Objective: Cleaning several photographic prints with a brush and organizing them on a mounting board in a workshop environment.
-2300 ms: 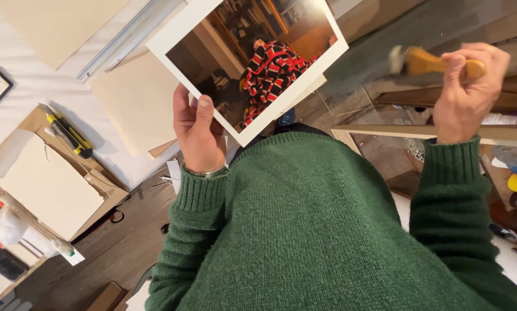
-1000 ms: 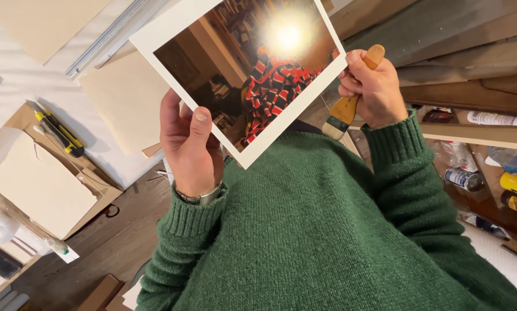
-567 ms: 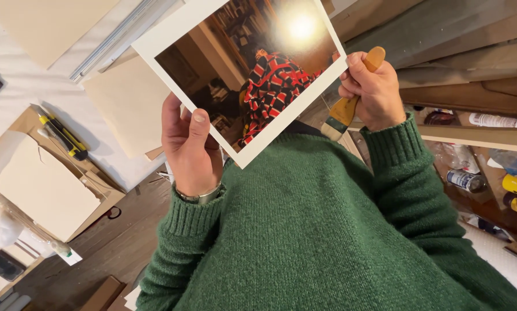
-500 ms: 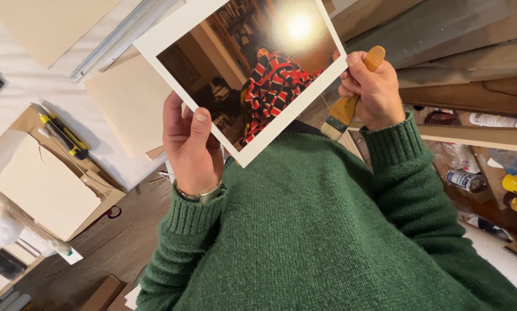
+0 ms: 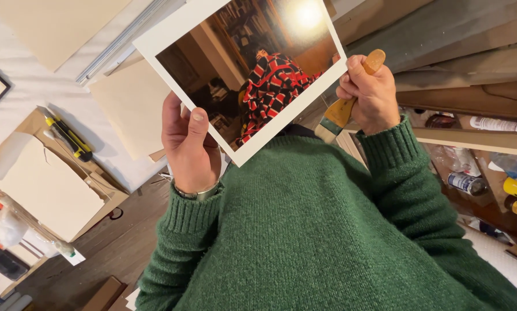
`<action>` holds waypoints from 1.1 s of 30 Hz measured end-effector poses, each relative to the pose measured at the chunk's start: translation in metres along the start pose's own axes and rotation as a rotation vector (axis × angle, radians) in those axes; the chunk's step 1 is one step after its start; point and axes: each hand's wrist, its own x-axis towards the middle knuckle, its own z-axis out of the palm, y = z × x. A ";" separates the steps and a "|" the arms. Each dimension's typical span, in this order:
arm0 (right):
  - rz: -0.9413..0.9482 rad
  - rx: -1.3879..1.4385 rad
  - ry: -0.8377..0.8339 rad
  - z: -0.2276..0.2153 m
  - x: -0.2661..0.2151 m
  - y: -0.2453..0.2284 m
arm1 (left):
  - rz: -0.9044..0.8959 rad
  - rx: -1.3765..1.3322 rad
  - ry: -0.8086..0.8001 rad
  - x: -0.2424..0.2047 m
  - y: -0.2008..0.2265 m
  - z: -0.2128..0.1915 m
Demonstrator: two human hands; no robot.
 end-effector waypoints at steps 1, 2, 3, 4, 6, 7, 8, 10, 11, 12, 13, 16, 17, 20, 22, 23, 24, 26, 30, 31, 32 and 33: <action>0.002 0.000 0.002 0.000 -0.001 0.000 | -0.002 0.000 0.001 0.000 0.003 0.005; 0.006 -0.001 0.010 0.001 -0.002 0.000 | -0.022 0.006 0.022 0.001 0.006 0.010; 0.008 -0.003 0.015 0.002 -0.001 -0.001 | -0.037 0.012 0.042 0.002 0.010 0.015; 0.008 -0.002 0.014 0.003 -0.001 -0.002 | -0.036 0.013 0.041 0.003 0.009 0.013; 0.000 -0.023 0.008 0.006 -0.001 -0.004 | -0.051 0.004 0.056 0.003 0.007 0.009; 0.000 -0.023 0.011 0.006 -0.002 -0.005 | -0.054 0.003 0.055 0.003 0.004 0.004; 0.010 -0.026 0.017 0.007 -0.002 -0.006 | -0.024 -0.011 0.012 0.002 0.000 -0.001; 0.021 -0.027 0.019 0.007 -0.001 -0.005 | 0.010 -0.023 -0.028 0.003 0.001 -0.003; 0.014 -0.025 0.013 0.006 0.000 -0.004 | -0.011 -0.015 -0.009 0.004 0.003 0.001; 0.007 -0.024 0.007 0.005 0.001 -0.004 | -0.031 -0.007 0.009 0.006 0.006 0.006; 0.007 -0.024 0.009 0.005 0.001 -0.004 | -0.032 -0.007 0.009 0.006 0.005 0.004; -0.011 -0.025 0.017 0.002 0.001 -0.002 | -0.062 -0.031 0.035 0.007 0.002 -0.001; -0.017 -0.021 0.015 0.001 0.001 -0.002 | -0.042 -0.042 0.019 0.008 0.000 -0.004; -0.028 -0.016 0.005 0.001 0.001 -0.001 | -0.035 -0.043 0.036 0.011 0.000 -0.004; -0.033 -0.015 -0.004 0.004 0.002 -0.002 | -0.047 -0.034 0.068 0.013 0.000 -0.005; -0.032 -0.029 0.006 0.005 0.002 -0.003 | -0.040 -0.031 0.064 0.014 -0.001 -0.008; -0.030 -0.043 0.017 0.007 0.001 -0.004 | -0.033 -0.028 0.059 0.014 -0.002 -0.010; -0.024 -0.049 0.007 0.009 0.000 -0.005 | -0.026 -0.035 0.036 0.016 -0.004 -0.013; -0.023 -0.070 -0.005 0.009 0.001 -0.006 | -0.031 -0.070 0.032 0.022 -0.004 -0.013; -0.023 -0.070 -0.003 0.006 0.002 -0.004 | -0.032 -0.070 0.031 0.022 -0.002 -0.009; -0.030 -0.061 -0.005 0.003 0.003 -0.002 | -0.060 -0.072 0.064 0.022 0.000 -0.005; -0.038 -0.053 -0.006 0.000 0.004 0.000 | -0.087 -0.074 0.097 0.023 0.002 -0.002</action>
